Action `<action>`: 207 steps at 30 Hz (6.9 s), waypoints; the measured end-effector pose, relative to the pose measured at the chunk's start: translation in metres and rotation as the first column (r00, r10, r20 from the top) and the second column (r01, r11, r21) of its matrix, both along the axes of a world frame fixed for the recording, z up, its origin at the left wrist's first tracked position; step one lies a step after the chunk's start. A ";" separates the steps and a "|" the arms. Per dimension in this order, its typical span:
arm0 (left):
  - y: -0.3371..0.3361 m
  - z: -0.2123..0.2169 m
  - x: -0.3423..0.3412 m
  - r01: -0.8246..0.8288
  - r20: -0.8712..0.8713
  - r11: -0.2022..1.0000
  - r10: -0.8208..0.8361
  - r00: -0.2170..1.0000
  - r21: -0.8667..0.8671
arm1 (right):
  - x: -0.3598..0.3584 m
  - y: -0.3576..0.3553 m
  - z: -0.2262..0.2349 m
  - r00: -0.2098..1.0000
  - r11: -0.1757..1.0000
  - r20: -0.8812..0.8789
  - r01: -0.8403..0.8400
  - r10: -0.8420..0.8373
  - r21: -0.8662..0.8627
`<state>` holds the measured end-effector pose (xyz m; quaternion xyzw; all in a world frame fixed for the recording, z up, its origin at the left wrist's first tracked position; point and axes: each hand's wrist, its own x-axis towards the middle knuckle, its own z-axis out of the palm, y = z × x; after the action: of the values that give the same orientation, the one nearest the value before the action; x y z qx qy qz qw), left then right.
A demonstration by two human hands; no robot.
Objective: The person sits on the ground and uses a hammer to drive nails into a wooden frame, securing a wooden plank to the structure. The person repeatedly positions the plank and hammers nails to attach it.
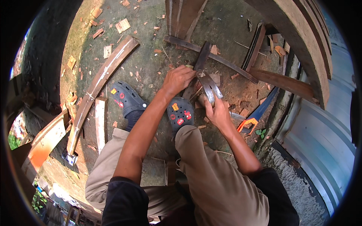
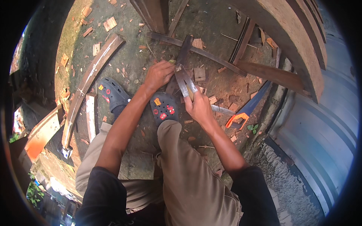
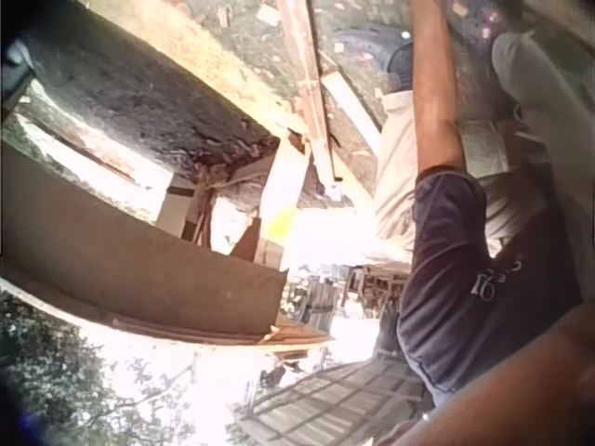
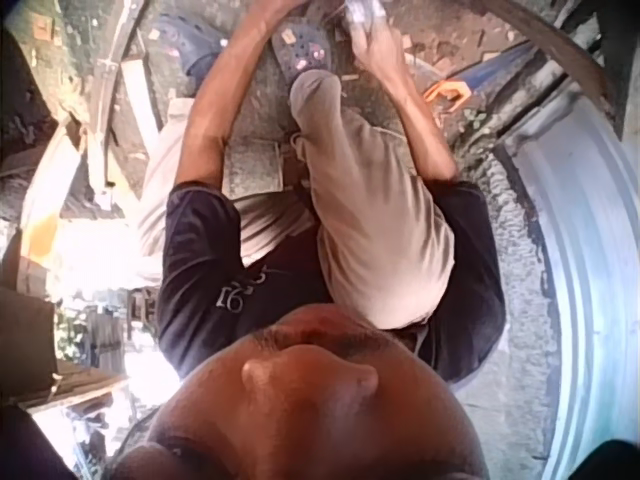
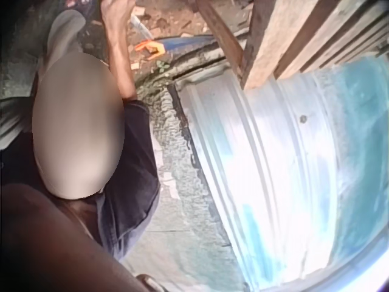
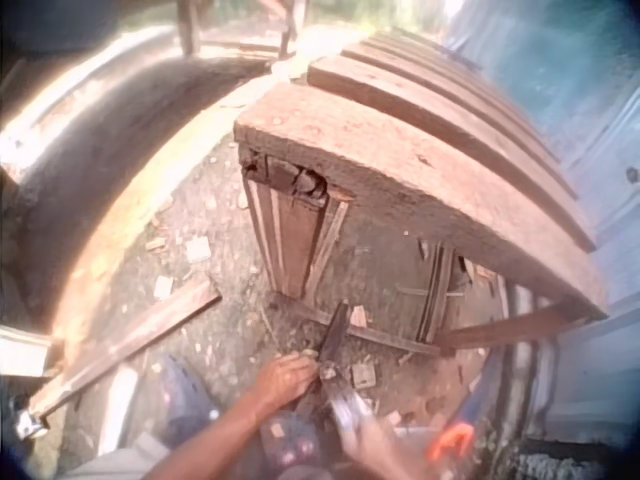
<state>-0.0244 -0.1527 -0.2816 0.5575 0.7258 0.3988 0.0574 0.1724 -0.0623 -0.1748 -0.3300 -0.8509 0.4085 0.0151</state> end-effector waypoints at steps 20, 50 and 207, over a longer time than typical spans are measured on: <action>-0.002 -0.002 -0.004 0.001 0.024 1.000 -0.001 1.000 0.011 | -0.020 0.001 0.024 0.998 0.988 -0.009 0.061 -0.063 -0.143; -0.015 -0.015 0.016 -0.305 0.732 0.952 0.224 0.643 -0.023 | -0.019 0.003 0.060 0.959 0.985 -0.222 0.170 -0.174 -0.036; -0.230 0.083 0.155 -0.305 0.227 0.675 0.580 0.782 -0.672 | 0.104 -0.058 0.272 0.960 0.338 -0.021 0.077 -0.279 -0.938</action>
<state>0.1308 -0.3830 -0.1988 0.2103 0.8983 0.2593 0.2857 0.2766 -0.1207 0.0975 -0.3336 -0.4235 0.8406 -0.0534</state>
